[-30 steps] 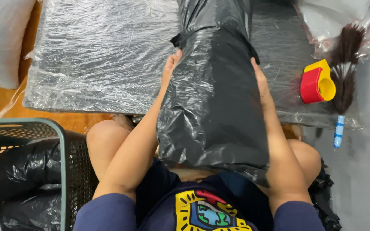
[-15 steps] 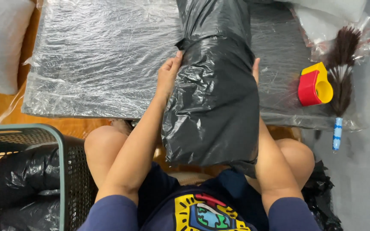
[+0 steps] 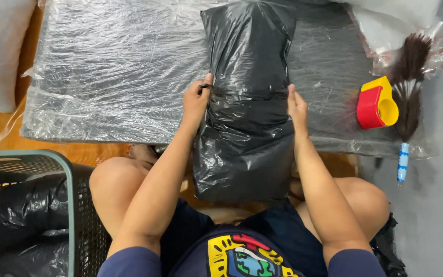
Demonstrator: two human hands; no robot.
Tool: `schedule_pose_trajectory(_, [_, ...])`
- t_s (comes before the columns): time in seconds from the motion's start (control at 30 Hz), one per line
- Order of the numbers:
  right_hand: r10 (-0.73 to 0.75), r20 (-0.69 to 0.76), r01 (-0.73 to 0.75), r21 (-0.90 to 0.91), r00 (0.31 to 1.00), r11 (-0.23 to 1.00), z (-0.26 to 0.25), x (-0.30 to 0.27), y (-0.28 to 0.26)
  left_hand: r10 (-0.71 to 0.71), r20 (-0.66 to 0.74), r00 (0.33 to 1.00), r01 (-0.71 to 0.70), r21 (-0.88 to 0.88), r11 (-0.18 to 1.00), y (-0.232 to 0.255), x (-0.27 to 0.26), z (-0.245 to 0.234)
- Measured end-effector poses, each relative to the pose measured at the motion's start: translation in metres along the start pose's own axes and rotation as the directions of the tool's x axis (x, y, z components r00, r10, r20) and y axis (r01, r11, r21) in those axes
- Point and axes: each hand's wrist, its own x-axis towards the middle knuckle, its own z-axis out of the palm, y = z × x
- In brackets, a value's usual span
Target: Rolling a pillow, securing it with tape, and placing it into a black plastic shipping bag before dusting it off.
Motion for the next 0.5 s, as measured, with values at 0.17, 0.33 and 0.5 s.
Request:
schedule_pose_trajectory(0.17, [-0.126, -0.061, 0.140, 0.375, 0.990, 0.916, 0.000, -0.026, -0.059, 0.063, -0.015, 0.998, -0.065, -0.142, 0.988, 0.063, -0.014, -0.032])
schedule_pose_trajectory(0.33, [-0.510, 0.172, 0.465, 0.247, 0.843, 0.850, -0.021, -0.045, -0.111, 0.353, 0.228, 0.908, -0.311, -0.200, 0.929, 0.118, -0.026, -0.068])
schedule_pose_trajectory(0.5, [-0.673, 0.312, 0.676, 0.118, 0.671, 0.728, -0.025, -0.035, -0.122, 0.600, 0.288, 0.746, -0.589, -0.133, 0.797, 0.118, -0.021, -0.064])
